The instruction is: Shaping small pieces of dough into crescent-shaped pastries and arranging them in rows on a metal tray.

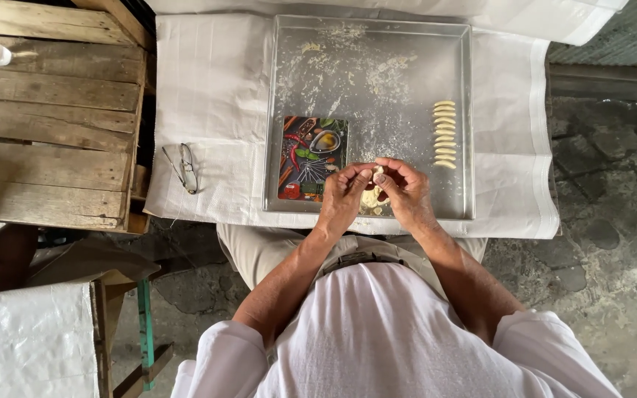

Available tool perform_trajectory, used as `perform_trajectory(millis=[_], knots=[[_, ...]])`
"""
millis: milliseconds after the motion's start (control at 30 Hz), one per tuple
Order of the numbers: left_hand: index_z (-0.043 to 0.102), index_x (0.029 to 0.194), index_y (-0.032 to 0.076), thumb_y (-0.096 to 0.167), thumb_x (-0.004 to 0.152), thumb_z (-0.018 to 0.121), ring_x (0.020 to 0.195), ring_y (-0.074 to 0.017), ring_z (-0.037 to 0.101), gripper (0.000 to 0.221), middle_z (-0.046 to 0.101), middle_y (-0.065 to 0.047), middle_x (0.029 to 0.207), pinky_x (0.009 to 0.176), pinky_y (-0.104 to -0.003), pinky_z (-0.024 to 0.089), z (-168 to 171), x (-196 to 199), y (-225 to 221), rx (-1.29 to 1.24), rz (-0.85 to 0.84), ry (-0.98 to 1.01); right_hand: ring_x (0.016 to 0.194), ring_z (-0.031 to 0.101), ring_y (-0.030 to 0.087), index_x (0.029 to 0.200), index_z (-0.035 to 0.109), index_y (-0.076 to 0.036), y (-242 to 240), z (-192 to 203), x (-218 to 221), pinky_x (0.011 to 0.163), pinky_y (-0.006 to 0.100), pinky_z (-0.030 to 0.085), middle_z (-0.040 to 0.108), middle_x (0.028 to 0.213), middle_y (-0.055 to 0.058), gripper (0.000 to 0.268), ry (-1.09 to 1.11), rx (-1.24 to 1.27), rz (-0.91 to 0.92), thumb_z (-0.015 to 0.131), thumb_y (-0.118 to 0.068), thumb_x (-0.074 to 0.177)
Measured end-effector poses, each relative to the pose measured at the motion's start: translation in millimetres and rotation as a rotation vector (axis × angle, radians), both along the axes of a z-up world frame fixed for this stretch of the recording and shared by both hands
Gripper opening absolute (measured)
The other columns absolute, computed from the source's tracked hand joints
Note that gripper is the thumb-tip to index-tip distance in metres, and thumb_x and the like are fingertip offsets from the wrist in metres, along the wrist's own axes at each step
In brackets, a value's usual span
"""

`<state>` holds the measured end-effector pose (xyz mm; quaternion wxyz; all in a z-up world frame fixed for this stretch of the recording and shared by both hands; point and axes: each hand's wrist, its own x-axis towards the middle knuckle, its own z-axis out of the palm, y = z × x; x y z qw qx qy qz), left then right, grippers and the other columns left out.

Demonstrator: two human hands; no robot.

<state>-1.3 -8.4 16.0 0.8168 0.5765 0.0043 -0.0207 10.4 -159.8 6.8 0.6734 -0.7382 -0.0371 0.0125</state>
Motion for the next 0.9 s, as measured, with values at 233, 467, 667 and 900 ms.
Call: perform_trajectory(millis=[233,467,667,900], knots=[[0.070,0.125,-0.003,0.009,0.095,0.077,0.101,-0.0201,0.067,0.033,0.069,-0.020,0.108,0.082,-0.030,0.062,-25.8,-2.5,-5.1,0.124,-0.016,-0.171,0.077,0.071,0.020,0.109,0.072,0.007,-5.7,-8.8,-3.4,0.066,0.030,0.064,0.074,0.092,0.021,0.015,0.008,0.067,-0.063,0.071,-0.004,0.100],[0.076,0.106,-0.002,0.015,0.103,0.068,0.082,-0.0135,0.063,0.019,0.070,-0.011,0.086,0.075,-0.028,0.058,-13.5,-1.2,-3.7,0.170,0.002,-0.011,0.081,0.075,0.028,0.112,0.073,0.008,-11.2,-5.3,-15.3,0.065,0.037,0.065,0.074,0.090,0.025,0.020,0.038,0.067,-0.047,0.064,-0.008,0.104],[0.069,0.100,0.003,0.022,0.105,0.063,0.078,-0.0160,0.069,0.020,0.069,-0.007,0.083,0.073,-0.025,0.058,-19.3,3.3,-25.8,-0.096,-0.045,0.189,0.072,0.072,0.026,0.117,0.068,0.005,-14.1,-6.3,-11.0,0.055,0.031,0.060,0.070,0.081,0.021,0.020,-0.029,0.021,-0.092,0.064,-0.010,0.104],[0.068,0.094,0.003,0.020,0.096,0.076,0.074,-0.0127,0.067,0.019,0.066,-0.003,0.082,0.070,-0.024,0.060,-14.4,8.2,-28.0,-0.216,0.075,0.282,0.080,0.071,0.027,0.122,0.072,0.003,-11.0,-15.5,-5.1,0.059,0.032,0.059,0.071,0.092,0.020,0.030,-0.324,-0.142,-0.064,0.078,-0.012,0.096]])
